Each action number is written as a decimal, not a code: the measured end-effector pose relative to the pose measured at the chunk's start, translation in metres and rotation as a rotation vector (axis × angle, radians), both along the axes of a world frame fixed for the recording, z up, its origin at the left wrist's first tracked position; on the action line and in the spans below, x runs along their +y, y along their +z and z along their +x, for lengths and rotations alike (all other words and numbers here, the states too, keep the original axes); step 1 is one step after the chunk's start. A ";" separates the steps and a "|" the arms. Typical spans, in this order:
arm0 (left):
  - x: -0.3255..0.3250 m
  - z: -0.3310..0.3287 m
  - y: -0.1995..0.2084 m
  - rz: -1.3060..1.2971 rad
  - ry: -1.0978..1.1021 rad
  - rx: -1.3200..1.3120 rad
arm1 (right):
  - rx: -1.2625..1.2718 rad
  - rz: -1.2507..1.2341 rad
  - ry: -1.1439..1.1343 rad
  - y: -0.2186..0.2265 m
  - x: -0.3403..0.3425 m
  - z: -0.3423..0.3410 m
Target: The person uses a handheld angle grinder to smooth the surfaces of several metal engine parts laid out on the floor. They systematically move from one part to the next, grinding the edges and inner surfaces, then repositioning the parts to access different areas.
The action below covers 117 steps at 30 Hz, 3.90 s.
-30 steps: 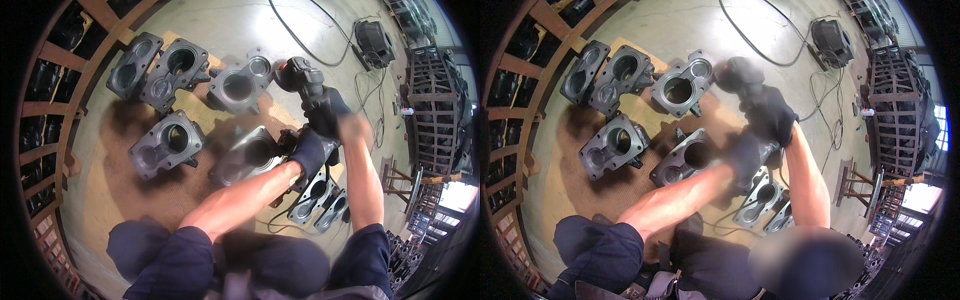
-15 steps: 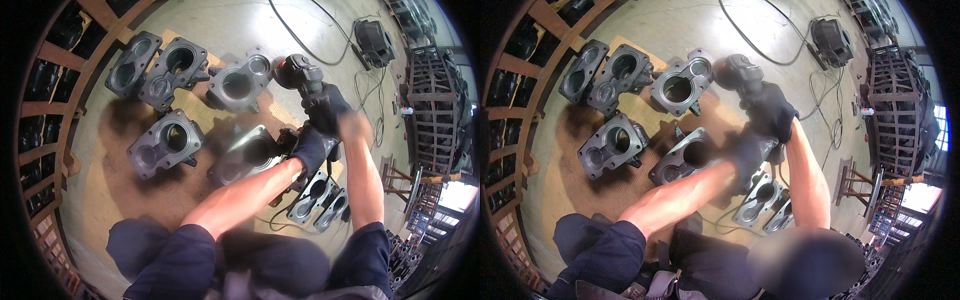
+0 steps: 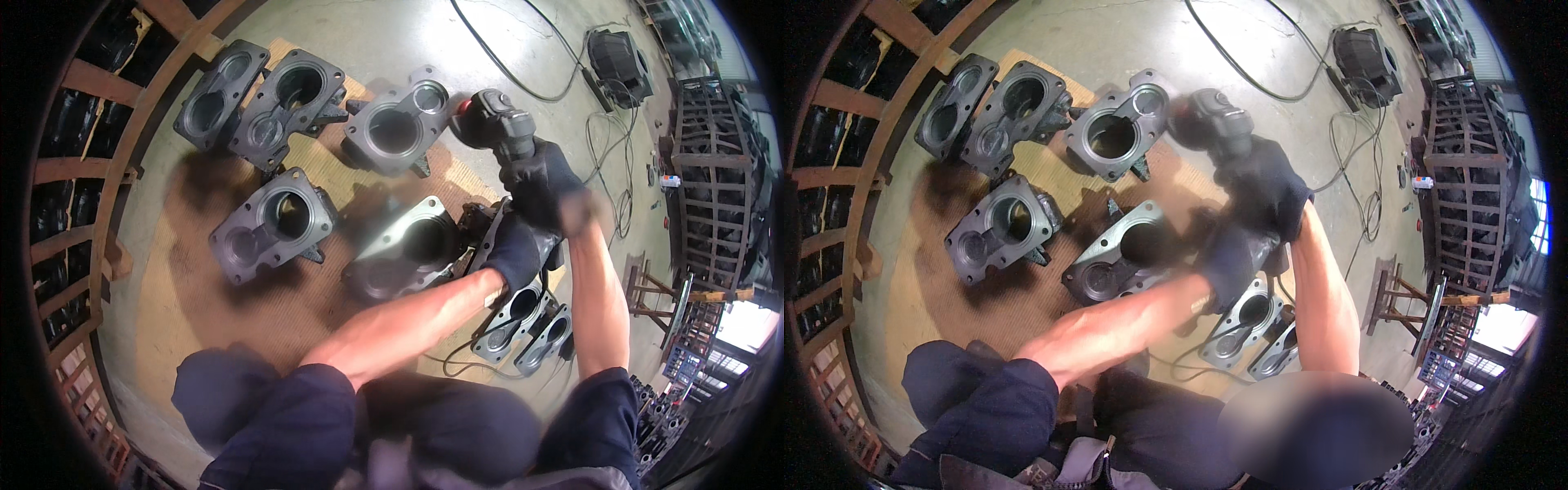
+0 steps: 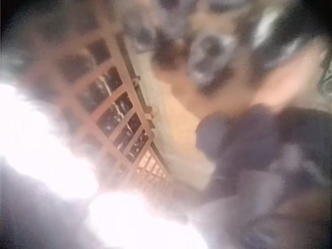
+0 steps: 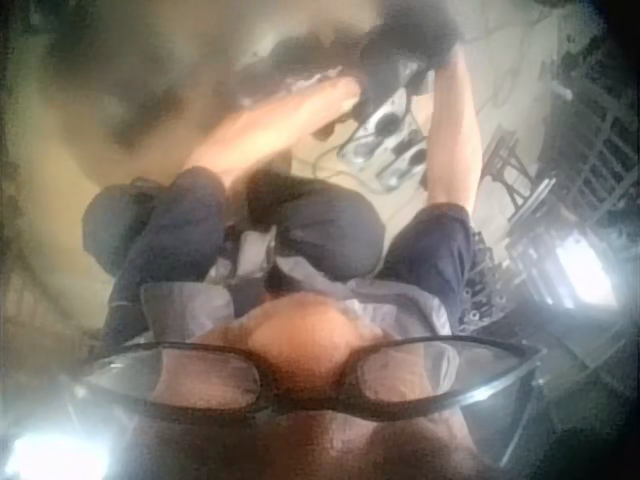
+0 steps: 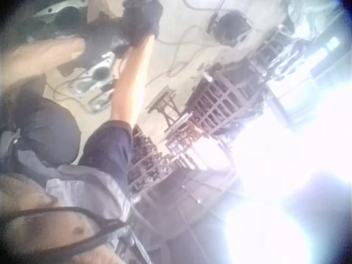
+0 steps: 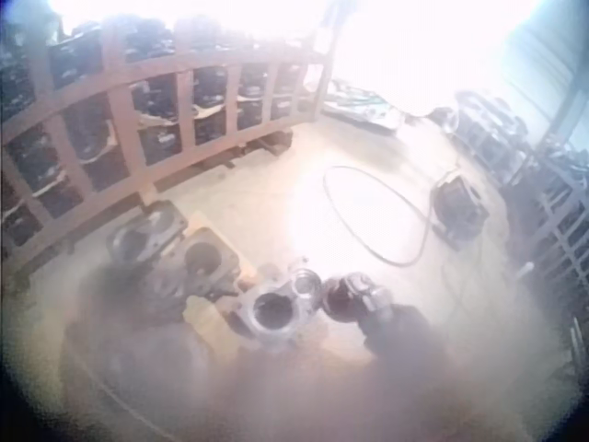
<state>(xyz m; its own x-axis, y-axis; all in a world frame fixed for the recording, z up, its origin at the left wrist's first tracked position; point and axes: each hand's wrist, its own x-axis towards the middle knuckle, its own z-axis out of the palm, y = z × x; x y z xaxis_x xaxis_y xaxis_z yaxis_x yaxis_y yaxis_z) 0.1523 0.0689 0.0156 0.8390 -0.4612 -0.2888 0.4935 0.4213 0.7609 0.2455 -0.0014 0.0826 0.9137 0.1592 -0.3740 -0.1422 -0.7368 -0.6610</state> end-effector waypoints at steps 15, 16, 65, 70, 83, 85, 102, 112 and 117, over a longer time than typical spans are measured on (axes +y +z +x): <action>0.001 -0.086 -0.014 -0.043 0.171 -0.119 | 0.119 -0.008 -0.041 -0.005 0.029 -0.048; -0.007 -0.081 -0.019 -0.047 0.229 -0.092 | 0.169 0.009 -0.070 0.000 0.037 -0.042; 0.008 -0.061 -0.021 0.030 0.115 -0.222 | 0.134 -0.088 -0.006 0.012 0.043 -0.035; 0.022 -0.074 -0.014 -0.151 0.207 -0.126 | 0.159 -0.164 -0.012 0.014 0.067 -0.044; 0.078 -0.018 0.007 0.117 0.103 -0.033 | 0.146 -0.092 0.159 0.004 0.095 0.020; 0.070 0.003 -0.008 0.172 -0.012 -0.067 | 0.084 -0.163 0.254 0.003 0.091 0.030; 0.059 0.026 -0.004 0.336 0.161 -0.209 | 0.189 -0.038 0.030 -0.016 0.068 0.063; 0.071 -0.026 -0.032 0.371 0.074 -0.372 | 0.146 -0.104 0.126 -0.013 0.093 0.021; 0.033 0.049 -0.006 0.074 0.167 -0.025 | -0.051 -0.188 0.239 -0.025 0.029 0.070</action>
<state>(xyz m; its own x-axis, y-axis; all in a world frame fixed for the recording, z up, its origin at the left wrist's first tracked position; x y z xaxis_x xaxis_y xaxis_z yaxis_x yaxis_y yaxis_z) 0.2014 0.1018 0.0093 0.9097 -0.2927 -0.2945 0.4014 0.4383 0.8042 0.3159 0.0274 0.0580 0.8770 0.3042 -0.3719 0.0795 -0.8552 -0.5121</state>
